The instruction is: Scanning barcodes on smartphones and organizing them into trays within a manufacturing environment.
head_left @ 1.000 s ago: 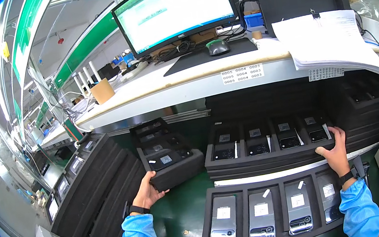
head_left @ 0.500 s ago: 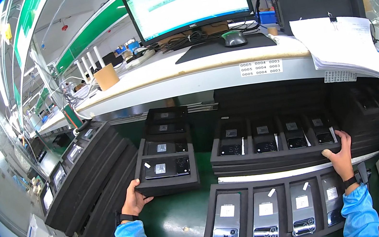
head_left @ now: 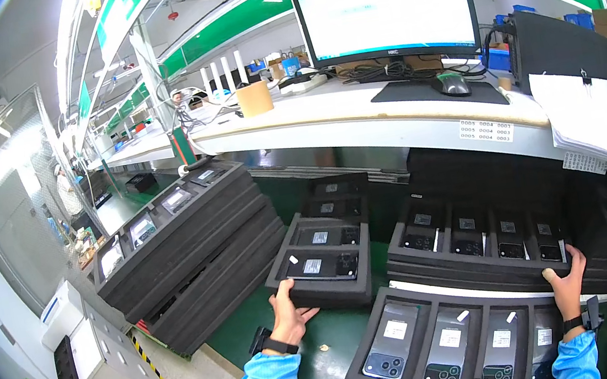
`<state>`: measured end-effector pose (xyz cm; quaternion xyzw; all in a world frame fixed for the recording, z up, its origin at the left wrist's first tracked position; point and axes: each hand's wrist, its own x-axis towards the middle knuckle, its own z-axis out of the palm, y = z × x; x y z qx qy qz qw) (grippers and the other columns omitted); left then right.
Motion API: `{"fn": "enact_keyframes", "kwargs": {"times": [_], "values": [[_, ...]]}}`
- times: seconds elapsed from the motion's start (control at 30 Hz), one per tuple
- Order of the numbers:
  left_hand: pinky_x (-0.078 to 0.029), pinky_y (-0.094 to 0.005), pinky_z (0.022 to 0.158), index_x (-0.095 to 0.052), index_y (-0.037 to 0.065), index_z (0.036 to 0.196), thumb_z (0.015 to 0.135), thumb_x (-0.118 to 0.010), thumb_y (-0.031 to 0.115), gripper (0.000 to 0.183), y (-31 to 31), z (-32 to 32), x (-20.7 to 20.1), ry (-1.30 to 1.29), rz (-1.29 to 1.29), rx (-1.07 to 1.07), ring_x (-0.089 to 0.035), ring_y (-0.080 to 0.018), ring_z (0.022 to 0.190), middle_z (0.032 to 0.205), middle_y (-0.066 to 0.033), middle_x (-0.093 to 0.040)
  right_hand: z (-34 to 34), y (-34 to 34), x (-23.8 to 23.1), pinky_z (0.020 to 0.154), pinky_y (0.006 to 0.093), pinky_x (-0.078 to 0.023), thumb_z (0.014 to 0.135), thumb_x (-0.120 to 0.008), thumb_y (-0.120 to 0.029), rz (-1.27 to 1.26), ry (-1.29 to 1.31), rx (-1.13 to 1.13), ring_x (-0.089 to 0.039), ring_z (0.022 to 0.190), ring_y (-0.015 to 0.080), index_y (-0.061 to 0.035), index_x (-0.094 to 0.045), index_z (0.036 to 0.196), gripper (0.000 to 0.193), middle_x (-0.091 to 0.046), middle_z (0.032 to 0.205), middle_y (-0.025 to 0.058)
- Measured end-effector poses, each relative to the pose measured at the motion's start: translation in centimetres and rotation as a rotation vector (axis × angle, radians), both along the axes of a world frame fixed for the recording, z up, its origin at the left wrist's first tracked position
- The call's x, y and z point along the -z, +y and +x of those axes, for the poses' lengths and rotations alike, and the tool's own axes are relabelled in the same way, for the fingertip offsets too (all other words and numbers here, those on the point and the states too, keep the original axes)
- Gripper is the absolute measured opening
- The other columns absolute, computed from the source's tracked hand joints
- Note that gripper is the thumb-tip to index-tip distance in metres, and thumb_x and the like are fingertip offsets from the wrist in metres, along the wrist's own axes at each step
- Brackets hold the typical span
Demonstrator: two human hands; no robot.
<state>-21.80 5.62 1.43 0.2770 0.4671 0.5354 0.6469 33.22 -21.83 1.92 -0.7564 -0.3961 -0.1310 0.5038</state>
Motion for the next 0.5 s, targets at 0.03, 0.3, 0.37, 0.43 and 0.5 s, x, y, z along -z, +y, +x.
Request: {"fn": "enact_keyframes", "kwargs": {"times": [0.03, 0.3, 0.37, 0.43, 0.5], "values": [[-0.044, -0.066, 0.102, -0.035, 0.006, 0.144, 0.083, -0.068, 0.049, 0.081, -0.6, -0.9, -0.2, -0.013, 0.012, 0.036, -0.058, -0.0473, 0.12, 0.135, -0.0237, -0.052, 0.1, -0.1, 0.0, 0.118, 0.0441, -0.033, 0.067, -0.083, -0.016, 0.003, -0.002, 0.002, -0.043, 0.136, 0.0372, -0.0047, -0.049, 0.14, 0.082, -0.044, 0.142, 0.0178], [-0.039, -0.0544, 0.11, -0.046, 0.005, 0.144, 0.077, -0.065, 0.066, 0.093, -9.0, -8.9, -2.6, 0.114, -0.077, 0.06, -0.052, -0.04, 0.128, 0.139, -0.0231, -0.053, 0.5, -1.0, 0.0, 0.117, 0.045, -0.035, 0.068, -0.085, -0.016, -0.038, -0.085, 0.047, -0.043, 0.134, 0.0389, -0.0066, -0.047, 0.143, 0.085, -0.042, 0.142, 0.021], [-0.041, -0.0529, 0.107, -0.05, 0.006, 0.141, 0.077, -0.066, 0.066, 0.09, -9.9, -12.2, -2.6, 0.13, -0.064, -0.022, -0.054, -0.0382, 0.125, 0.139, -0.0215, -0.054, -0.4, -1.6, -1.3, 0.116, 0.0465, -0.036, 0.073, -0.085, -0.018, -0.143, 0.01, 0.073, -0.043, 0.136, 0.0422, -0.007, -0.039, 0.151, 0.091, -0.038, 0.145, 0.0248], [-0.043, -0.0485, 0.105, -0.055, 0.006, 0.136, 0.082, -0.065, 0.054, 0.073, -10.3, -16.1, -1.6, 0.016, 0.065, -0.081, -0.056, -0.0356, 0.12, 0.134, -0.0187, -0.057, -2.4, -3.9, -3.3, 0.115, 0.0464, -0.038, 0.076, -0.083, -0.017, -0.259, 0.112, 0.054, -0.042, 0.138, 0.0436, -0.0067, -0.035, 0.154, 0.092, -0.036, 0.149, 0.0266], [-0.045, -0.0438, 0.105, -0.058, 0.006, 0.135, 0.092, -0.062, 0.046, 0.058, -10.8, -21.6, 0.3, -0.01, 0.2, -0.142, -0.058, -0.0307, 0.119, 0.131, -0.0133, -0.062, -4.5, -7.1, -6.0, 0.115, 0.0446, -0.039, 0.079, -0.08, -0.015, -0.329, 0.072, 0.019, -0.045, 0.138, 0.0409, -0.0056, -0.039, 0.152, 0.085, -0.044, 0.147, 0.0251]]}}
